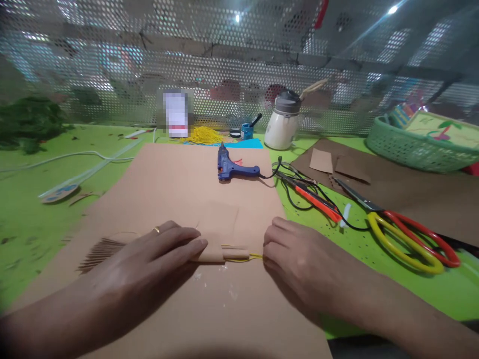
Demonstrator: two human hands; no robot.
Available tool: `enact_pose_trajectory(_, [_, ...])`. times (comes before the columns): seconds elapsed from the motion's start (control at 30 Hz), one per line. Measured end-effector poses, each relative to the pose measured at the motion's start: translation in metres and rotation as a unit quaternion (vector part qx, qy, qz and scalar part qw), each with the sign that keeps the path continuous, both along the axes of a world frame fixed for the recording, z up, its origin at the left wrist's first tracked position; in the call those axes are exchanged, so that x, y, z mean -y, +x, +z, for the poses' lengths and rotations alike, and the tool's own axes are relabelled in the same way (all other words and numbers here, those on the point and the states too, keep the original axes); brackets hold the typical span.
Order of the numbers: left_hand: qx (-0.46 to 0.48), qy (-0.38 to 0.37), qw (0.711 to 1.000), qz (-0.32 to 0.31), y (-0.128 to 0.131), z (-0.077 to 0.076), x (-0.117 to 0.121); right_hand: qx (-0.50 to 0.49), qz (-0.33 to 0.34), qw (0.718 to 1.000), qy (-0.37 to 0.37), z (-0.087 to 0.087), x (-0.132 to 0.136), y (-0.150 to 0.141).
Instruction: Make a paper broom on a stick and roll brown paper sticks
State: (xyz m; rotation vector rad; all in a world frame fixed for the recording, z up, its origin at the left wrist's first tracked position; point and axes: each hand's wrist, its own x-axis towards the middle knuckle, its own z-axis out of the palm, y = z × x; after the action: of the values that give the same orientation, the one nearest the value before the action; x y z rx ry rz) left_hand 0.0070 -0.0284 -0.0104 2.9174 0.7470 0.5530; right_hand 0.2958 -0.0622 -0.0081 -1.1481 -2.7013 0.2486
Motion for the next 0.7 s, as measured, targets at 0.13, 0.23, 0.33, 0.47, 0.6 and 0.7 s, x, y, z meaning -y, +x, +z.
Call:
enact_pose_trajectory(0.13, [0.035,-0.026,0.999,0.006,-0.002,-0.006,-0.003,0.062,0.025,0.994,0.081,-0.008,0.005,0.000])
enact_pose_trajectory(0.23, [0.033,-0.027,0.999,0.006,-0.001,-0.007,-0.002,0.071,0.029,0.992,0.103,-0.008,0.006,0.002])
enact_pose_trajectory(0.33, [0.013,-0.032,0.999,0.004,0.000,-0.004,-0.001,0.046,0.032,0.994,0.094,-0.006,0.008,0.004])
enact_pose_trajectory(0.47, [-0.015,-0.027,0.999,0.009,0.001,-0.001,0.001,0.029,0.032,0.994,0.096,-0.006,0.013,0.006])
enact_pose_trajectory(0.6, [-0.030,-0.022,0.999,0.016,0.001,0.000,0.004,0.043,0.033,0.995,0.078,-0.003,0.017,0.009])
enact_pose_trajectory(0.7, [-0.038,-0.018,0.999,0.015,0.002,0.002,0.005,0.030,0.021,0.998,0.056,0.008,0.016,0.015])
